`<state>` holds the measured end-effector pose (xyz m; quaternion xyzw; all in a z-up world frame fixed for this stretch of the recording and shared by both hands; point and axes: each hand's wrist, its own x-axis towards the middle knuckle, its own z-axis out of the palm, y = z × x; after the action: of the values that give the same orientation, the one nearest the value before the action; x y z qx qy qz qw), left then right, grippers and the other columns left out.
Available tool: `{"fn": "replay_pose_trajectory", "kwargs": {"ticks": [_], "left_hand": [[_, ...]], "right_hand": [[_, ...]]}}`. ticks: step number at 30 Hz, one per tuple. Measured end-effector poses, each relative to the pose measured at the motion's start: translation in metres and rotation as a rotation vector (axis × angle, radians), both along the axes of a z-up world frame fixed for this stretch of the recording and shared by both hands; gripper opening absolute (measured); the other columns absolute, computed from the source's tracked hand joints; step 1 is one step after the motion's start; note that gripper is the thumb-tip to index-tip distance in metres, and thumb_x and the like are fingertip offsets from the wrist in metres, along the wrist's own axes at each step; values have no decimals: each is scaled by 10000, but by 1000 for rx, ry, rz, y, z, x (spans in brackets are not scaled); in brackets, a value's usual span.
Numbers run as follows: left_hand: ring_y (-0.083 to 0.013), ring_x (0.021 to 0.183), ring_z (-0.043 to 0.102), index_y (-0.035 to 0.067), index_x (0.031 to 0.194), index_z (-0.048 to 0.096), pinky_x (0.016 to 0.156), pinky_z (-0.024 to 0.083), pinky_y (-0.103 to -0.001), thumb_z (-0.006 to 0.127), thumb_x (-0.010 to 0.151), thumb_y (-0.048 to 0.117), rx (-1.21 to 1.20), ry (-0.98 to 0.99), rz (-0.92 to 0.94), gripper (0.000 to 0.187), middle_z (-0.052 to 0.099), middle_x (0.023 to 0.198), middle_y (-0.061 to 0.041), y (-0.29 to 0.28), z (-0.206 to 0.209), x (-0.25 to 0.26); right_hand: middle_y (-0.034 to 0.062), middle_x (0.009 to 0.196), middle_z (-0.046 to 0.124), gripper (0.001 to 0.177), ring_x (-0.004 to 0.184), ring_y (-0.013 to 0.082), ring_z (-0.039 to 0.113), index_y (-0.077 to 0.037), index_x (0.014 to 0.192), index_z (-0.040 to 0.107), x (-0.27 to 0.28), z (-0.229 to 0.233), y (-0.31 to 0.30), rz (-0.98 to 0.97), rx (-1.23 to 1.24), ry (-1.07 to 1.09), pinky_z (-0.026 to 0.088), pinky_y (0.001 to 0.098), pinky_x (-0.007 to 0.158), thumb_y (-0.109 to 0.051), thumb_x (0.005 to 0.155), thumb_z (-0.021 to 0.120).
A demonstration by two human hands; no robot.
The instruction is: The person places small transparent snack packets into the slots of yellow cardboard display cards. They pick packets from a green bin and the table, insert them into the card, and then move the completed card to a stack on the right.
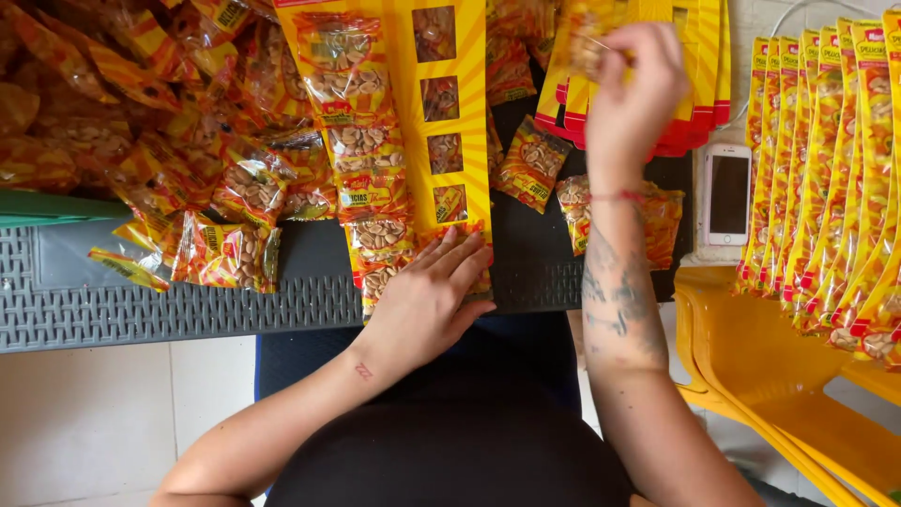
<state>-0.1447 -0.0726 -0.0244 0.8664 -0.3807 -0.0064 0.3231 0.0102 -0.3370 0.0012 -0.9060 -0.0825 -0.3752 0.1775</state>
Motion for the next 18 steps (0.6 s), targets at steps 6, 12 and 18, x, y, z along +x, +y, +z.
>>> {"fn": "replay_pose_trajectory", "kwargs": {"ticks": [6, 12, 18], "left_hand": [[-412, 1234, 642, 36, 1516, 385, 1040, 484, -459, 605, 966, 515, -315, 332, 110, 762, 617, 1411, -254, 6, 57, 27], [-172, 437, 668, 49, 1001, 794, 425, 524, -234, 851, 875, 226, -692, 464, 302, 224, 735, 638, -78, -2, 29, 51], [-146, 418, 676, 148, 773, 795, 419, 497, -198, 837, 888, 281, -592, 462, 363, 181, 696, 540, -15, 6, 33, 39]], "right_hand": [[201, 1006, 663, 200, 988, 293, 678, 20, 960, 598, -95, 33, 40, 221, 669, -13, 572, 357, 903, 208, 910, 554], [189, 1144, 679, 213, 1033, 271, 698, -49, 993, 616, -145, 26, 83, 464, 1213, 361, 570, 331, 914, 113, 856, 604], [141, 1031, 734, 297, 948, 212, 748, 7, 1108, 650, -153, -30, 62, 350, 1372, 443, 637, 357, 893, 21, 841, 779]]}}
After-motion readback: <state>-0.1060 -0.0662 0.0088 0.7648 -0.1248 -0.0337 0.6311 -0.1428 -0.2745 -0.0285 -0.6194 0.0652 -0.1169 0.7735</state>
